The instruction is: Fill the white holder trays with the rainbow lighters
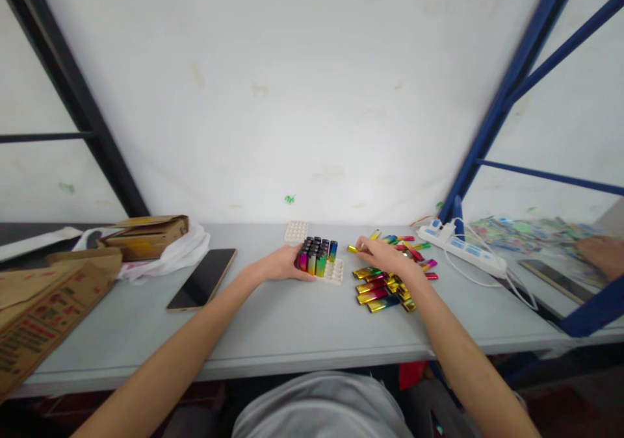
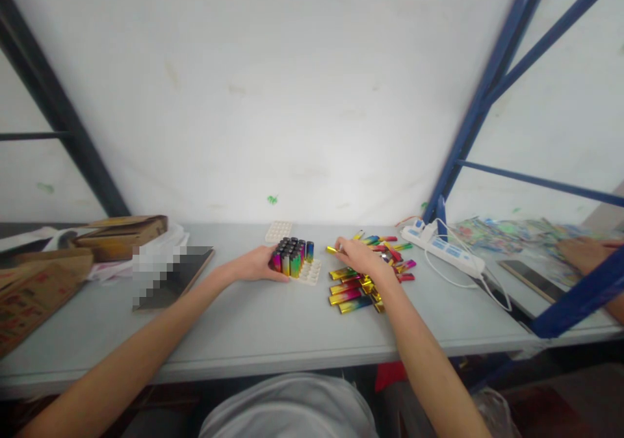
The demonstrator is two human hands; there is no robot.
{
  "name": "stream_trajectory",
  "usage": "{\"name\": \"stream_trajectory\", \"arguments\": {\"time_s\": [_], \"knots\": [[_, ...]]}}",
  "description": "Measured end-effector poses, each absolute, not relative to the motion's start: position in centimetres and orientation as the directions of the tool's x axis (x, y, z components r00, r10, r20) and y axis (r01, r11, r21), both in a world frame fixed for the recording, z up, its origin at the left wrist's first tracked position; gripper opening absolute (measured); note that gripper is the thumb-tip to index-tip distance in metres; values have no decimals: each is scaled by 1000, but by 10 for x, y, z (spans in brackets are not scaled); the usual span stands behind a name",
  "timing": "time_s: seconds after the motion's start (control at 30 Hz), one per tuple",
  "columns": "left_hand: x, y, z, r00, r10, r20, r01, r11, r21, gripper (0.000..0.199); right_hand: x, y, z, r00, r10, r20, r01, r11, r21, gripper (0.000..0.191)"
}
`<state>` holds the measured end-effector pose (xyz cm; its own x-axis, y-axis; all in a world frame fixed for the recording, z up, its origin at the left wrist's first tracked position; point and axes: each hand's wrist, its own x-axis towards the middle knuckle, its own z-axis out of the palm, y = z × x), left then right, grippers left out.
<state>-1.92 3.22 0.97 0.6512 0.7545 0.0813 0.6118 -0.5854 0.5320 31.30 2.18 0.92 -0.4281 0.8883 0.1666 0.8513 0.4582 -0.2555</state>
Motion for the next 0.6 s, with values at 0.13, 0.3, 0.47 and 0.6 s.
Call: {"name": "stream_trajectory", "arguments": {"time_s": [0.13, 0.3, 0.47, 0.6], "knots": [[-20, 34, 8, 656, 748, 99, 593, -592, 546, 77, 303, 20, 13, -335, 862, 380, 817, 467, -339, 34], [-19, 34, 7, 655, 750, 90, 598, -588, 544, 76, 290, 24, 12, -187, 850, 492, 669, 477, -570, 42], [-19, 35, 7, 663, 742, 103, 581, -596, 553, 75, 277, 25, 4, -204, 875, 439, 479, 480, -735, 53], [-19, 35, 7, 661, 745, 94, 596, -597, 538, 74, 264, 18, 3, -328, 854, 404, 276, 495, -824, 48]]}}
